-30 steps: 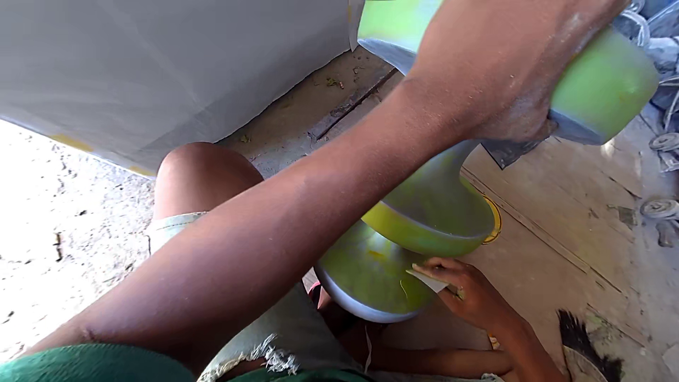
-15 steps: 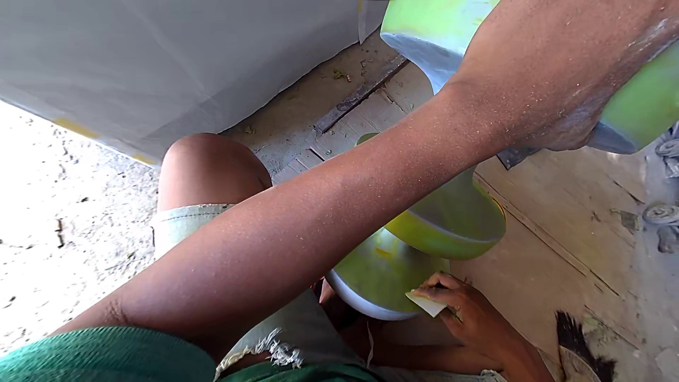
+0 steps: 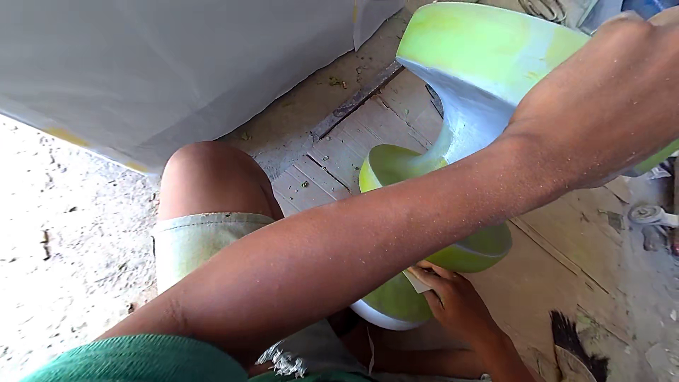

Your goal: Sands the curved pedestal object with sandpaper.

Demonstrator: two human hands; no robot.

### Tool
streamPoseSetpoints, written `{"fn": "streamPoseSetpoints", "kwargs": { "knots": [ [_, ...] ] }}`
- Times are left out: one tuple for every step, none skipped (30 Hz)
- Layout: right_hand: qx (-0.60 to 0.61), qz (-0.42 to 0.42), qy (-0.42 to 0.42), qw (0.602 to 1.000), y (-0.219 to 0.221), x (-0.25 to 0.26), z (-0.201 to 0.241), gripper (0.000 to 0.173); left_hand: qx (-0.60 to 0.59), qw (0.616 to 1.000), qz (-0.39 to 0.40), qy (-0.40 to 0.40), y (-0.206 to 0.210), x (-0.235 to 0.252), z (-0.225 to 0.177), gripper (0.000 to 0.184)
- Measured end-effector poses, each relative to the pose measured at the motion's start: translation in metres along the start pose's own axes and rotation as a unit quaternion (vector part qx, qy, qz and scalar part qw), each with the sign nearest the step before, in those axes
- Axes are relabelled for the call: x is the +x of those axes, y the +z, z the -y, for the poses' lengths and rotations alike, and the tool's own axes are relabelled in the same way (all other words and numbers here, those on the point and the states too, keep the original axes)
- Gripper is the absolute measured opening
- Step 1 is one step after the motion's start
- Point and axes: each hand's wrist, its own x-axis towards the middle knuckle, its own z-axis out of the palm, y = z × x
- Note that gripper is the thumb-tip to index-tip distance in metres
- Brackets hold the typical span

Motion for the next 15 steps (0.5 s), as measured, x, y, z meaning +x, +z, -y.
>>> {"fn": "streamPoseSetpoints", "kwargs": {
  "knots": [
    [-0.019,0.003,-0.005,1.000,0.005,-0.003,0.003,0.042,-0.001,1.000,-0.001,-0.001,0.000,0.000,0.000,0.030],
    [-0.036,0.010,-0.013,0.999,0.008,-0.007,0.006,0.041,-0.001,1.000,0.000,-0.001,0.001,0.000,0.000,0.029],
    [-0.052,0.018,-0.020,0.998,0.009,-0.013,0.009,0.042,-0.003,1.000,0.002,-0.002,0.001,0.000,0.001,0.029],
    [-0.066,0.035,-0.021,0.997,0.007,-0.019,0.012,0.044,-0.004,1.000,0.000,-0.004,0.002,0.000,0.003,0.029],
    [-0.079,0.059,-0.018,0.995,0.002,-0.025,0.014,0.046,-0.004,1.000,-0.005,-0.005,0.003,-0.001,0.004,0.029],
    [-0.090,0.082,-0.017,0.992,-0.004,-0.030,0.014,0.048,-0.005,1.000,-0.003,-0.004,0.003,-0.001,0.005,0.030],
    [-0.094,0.098,-0.020,0.990,-0.010,-0.033,0.013,0.048,-0.007,1.000,0.001,-0.003,0.002,-0.001,0.006,0.032],
    [-0.087,0.102,-0.028,0.991,-0.016,-0.035,0.009,0.045,-0.007,1.000,0.004,-0.003,0.001,-0.001,0.007,0.033],
    [-0.068,0.088,-0.037,0.993,-0.019,-0.035,0.003,0.039,-0.007,1.000,0.005,-0.005,0.001,0.000,0.007,0.035],
    [-0.040,0.066,-0.042,0.996,-0.022,-0.033,-0.002,0.033,-0.007,1.000,0.003,-0.005,0.001,0.000,0.007,0.035],
    [-0.014,0.042,-0.043,0.998,-0.023,-0.029,-0.007,0.032,-0.009,1.000,0.004,-0.006,0.001,0.001,0.007,0.034],
    [0.004,0.019,-0.040,0.999,-0.023,-0.024,-0.011,0.034,-0.010,1.000,0.006,-0.006,0.001,0.002,0.007,0.034],
    [0.014,0.005,-0.031,0.999,-0.021,-0.017,-0.013,0.037,-0.011,1.000,0.011,-0.006,0.002,0.003,0.007,0.036],
    [0.018,-0.001,-0.020,1.000,-0.016,-0.010,-0.014,0.039,-0.011,1.000,0.015,-0.007,0.002,0.004,0.007,0.040],
    [0.020,0.000,-0.012,1.000,-0.010,-0.003,-0.015,0.040,-0.010,1.000,0.019,-0.007,0.002,0.004,0.007,0.043]
  ]
}}
